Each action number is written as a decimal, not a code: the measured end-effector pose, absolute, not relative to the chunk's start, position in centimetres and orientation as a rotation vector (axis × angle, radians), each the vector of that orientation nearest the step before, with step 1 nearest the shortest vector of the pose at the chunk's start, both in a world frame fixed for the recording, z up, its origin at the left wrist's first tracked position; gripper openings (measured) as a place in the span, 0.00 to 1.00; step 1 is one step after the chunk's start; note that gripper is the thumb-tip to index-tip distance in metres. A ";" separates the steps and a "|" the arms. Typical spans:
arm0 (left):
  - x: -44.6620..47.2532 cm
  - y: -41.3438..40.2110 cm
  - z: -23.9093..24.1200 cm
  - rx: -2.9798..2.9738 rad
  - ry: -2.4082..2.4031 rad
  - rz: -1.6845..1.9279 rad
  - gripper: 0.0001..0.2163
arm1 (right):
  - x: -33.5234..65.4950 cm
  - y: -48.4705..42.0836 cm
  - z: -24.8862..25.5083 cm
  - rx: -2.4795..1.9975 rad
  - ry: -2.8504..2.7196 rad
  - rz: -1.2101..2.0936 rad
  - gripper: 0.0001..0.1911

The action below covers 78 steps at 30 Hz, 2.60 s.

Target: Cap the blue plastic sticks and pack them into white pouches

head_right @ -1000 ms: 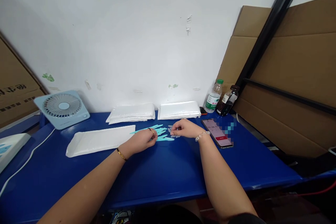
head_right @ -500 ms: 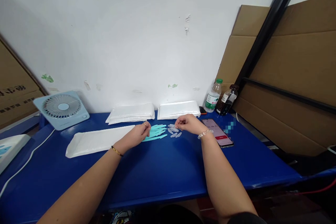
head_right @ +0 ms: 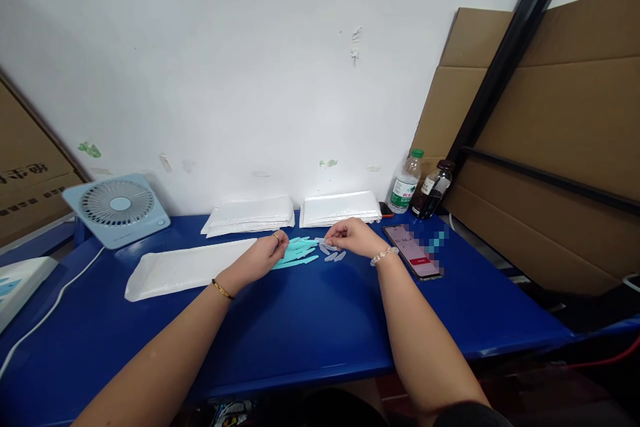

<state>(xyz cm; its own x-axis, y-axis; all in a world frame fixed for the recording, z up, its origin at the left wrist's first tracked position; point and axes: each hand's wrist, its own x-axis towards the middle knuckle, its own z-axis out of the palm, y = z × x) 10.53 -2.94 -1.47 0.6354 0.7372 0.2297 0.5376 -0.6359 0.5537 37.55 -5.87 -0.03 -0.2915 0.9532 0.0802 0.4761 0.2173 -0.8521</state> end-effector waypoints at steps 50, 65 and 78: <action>11.5 -3.0 -2.2 2.593 1.014 0.392 0.09 | 35.9 -5.9 -0.9 -1.360 -2.181 0.930 0.10; 11.2 -2.4 -2.2 2.828 1.286 0.290 0.08 | 37.2 -4.9 -2.5 -1.609 -2.300 0.671 0.05; 10.8 -2.9 -1.6 2.427 1.115 0.661 0.11 | 36.6 -5.2 -1.2 -1.369 -1.906 0.686 0.11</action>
<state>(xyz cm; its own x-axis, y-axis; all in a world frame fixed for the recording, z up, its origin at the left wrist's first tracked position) 10.76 -2.87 -1.61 0.5725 0.7796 0.2539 0.5968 -0.6086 0.5229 36.61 -5.24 -1.16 -0.2130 0.9513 0.2228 0.5911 0.3071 -0.7459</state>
